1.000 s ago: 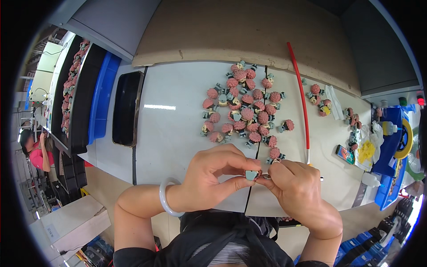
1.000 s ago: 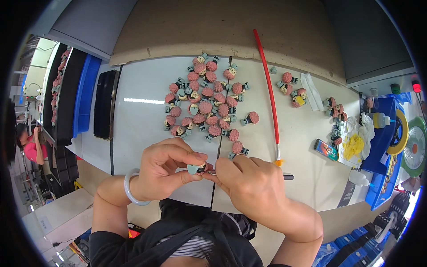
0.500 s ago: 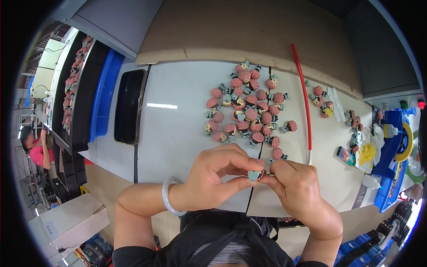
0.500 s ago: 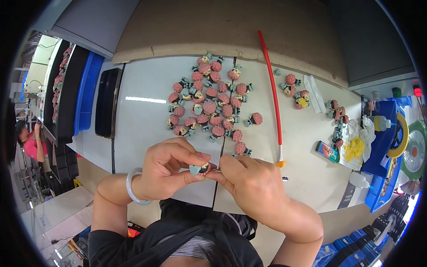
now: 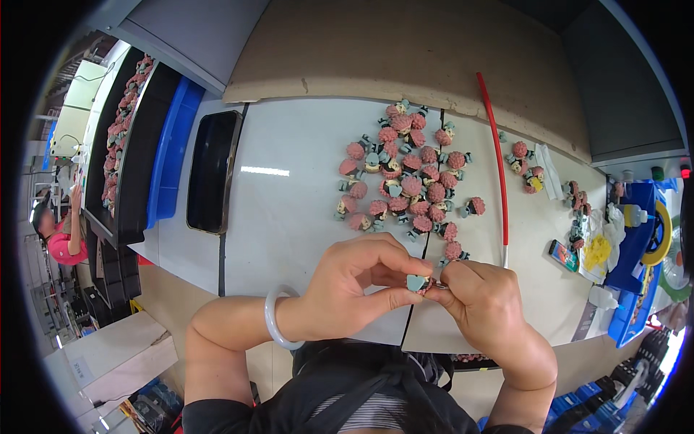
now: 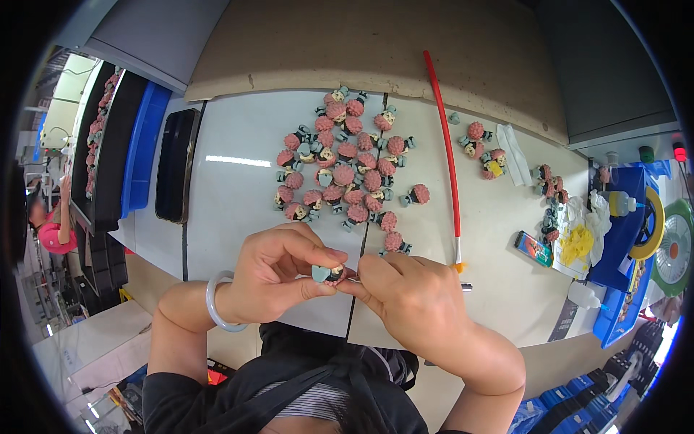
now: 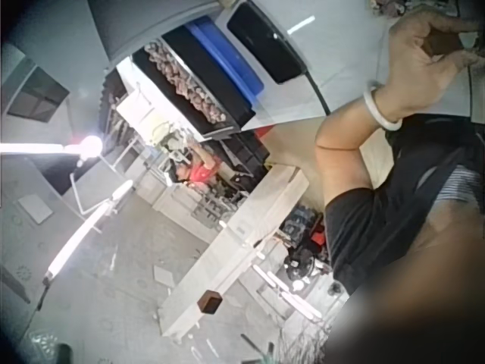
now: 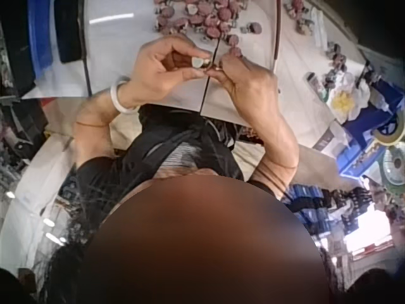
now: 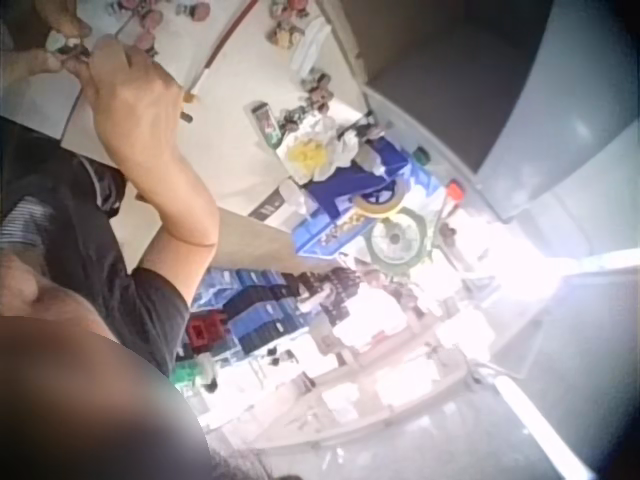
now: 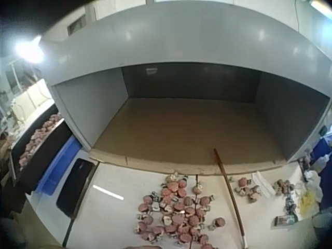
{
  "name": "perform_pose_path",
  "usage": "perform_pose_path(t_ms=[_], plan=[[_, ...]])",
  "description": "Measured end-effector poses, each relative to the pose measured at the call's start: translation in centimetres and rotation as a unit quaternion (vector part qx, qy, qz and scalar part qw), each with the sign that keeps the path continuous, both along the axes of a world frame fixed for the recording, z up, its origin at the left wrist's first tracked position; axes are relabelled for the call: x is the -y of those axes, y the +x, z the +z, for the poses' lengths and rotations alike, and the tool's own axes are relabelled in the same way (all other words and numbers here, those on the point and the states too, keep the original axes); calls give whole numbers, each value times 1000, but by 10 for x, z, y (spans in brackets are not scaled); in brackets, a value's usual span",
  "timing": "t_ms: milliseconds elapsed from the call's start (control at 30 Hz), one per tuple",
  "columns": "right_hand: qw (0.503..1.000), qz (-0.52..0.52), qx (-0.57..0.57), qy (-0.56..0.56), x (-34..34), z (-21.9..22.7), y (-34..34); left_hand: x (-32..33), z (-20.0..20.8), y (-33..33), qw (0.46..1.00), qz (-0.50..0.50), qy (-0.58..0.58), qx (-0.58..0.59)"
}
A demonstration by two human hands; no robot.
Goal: The recorder is finishing small toy figurines by using a paintbrush and manual assembly on a factory workbench.
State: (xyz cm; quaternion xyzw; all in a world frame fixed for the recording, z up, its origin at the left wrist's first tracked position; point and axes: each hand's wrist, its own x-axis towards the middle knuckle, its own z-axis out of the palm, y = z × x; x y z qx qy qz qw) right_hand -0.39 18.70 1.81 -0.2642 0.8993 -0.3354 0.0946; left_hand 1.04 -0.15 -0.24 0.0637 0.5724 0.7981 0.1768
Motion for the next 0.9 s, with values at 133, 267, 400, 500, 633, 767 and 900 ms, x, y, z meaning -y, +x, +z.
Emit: perform_pose_path(t_ms=[133, 267, 400, 500, 633, 767, 900], plan=[[999, -15, 43, -15, 1, 2, -1, 1, -1, -1, 1000, -8, -11, -28], [1000, 2, -14, 15, 0, 0, 1, 2, -1, 0, 999, -10, -27, -32], [1000, -19, 10, 2, 2, 0, 1, 0, -1, 0, 999, -5, -36, -21], [999, -28, 32, 0, 2, -1, 1, 1, -1, -1, 998, -9, -42, -37], [999, -24, 32, -10, 2, 1, 0, 2, -3, -1, 998, -8, -43, -47], [1000, -11, -12, 1, 1, 0, 0, 1, -1, -2, 999, -9, -23, -21], [1000, -22, 15, 6, 2, -1, 1, 1, -2, -1, 999, -6, -38, -25]])
